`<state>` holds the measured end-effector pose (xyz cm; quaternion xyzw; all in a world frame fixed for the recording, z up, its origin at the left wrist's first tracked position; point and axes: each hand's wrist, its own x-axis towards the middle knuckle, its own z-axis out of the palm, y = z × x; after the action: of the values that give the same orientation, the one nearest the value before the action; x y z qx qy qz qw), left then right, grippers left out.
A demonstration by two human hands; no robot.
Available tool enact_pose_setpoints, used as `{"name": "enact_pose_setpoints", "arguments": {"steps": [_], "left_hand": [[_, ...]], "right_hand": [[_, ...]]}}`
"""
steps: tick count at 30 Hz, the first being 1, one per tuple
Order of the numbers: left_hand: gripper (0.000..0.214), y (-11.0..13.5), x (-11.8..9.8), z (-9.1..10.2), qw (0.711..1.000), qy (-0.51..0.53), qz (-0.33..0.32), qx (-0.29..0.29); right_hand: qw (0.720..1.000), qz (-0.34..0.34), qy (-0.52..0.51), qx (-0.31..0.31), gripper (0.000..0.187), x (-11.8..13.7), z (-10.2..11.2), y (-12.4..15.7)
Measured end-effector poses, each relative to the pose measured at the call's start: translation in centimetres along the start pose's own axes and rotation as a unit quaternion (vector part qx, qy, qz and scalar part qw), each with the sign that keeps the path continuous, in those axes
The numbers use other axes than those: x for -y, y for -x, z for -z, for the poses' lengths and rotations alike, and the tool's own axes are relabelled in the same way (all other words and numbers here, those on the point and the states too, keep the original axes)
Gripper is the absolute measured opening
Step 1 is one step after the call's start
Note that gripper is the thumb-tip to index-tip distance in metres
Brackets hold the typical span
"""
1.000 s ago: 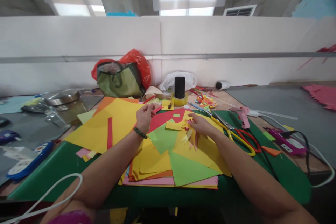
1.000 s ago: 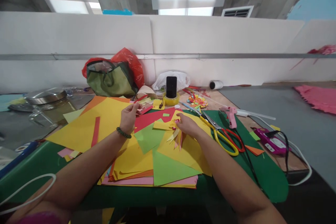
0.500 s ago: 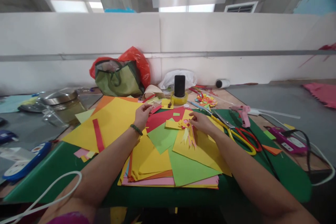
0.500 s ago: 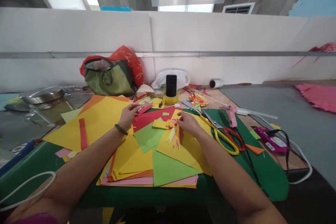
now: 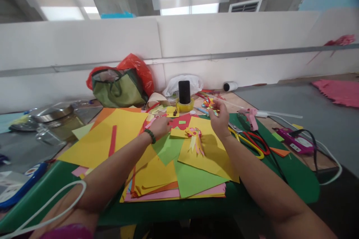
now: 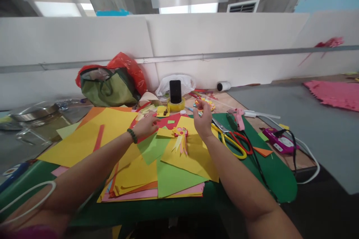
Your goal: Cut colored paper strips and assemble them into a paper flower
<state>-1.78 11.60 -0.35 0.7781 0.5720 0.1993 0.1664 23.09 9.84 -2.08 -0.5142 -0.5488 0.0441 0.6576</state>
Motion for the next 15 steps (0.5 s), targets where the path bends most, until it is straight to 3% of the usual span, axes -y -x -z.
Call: {"name": "enact_pose_setpoints", "arguments": {"steps": [3, 6, 8, 10, 12, 13, 15], "left_hand": [[0.014, -1.8, -0.8, -0.2, 1.000, -0.025, 0.002, 0.017], [0.018, -2.7, -1.9, -0.5, 1.000, -0.022, -0.009, 0.019], [0.037, -2.5, -2.9, -0.9, 0.999, -0.003, -0.032, 0.022], [0.059, -1.9, -3.9, -1.6, 0.994, 0.058, -0.075, 0.059], [0.063, -1.1, -4.6, -2.3, 0.951, 0.218, -0.143, 0.164], [0.056, -0.8, -4.8, -2.6, 0.923, 0.279, -0.167, 0.206], [0.034, -0.7, -4.6, -2.8, 0.893, 0.336, -0.184, 0.237]], "right_hand": [[0.996, -0.003, -0.086, -0.006, 0.023, 0.1, 0.0, 0.2], [0.993, -0.012, -0.113, 0.004, 0.020, 0.8, 0.1, 0.7], [0.989, -0.006, -0.142, 0.050, 0.019, 1.6, 0.1, 1.3], [0.970, 0.005, -0.188, 0.156, 0.021, 2.8, 0.0, 2.2], [0.930, 0.012, -0.240, 0.279, 0.030, 3.9, -0.2, 3.1], [0.914, 0.010, -0.260, 0.312, 0.032, 4.3, -0.2, 3.4], [0.909, 0.006, -0.275, 0.313, 0.031, 4.8, -0.2, 3.6]]}}
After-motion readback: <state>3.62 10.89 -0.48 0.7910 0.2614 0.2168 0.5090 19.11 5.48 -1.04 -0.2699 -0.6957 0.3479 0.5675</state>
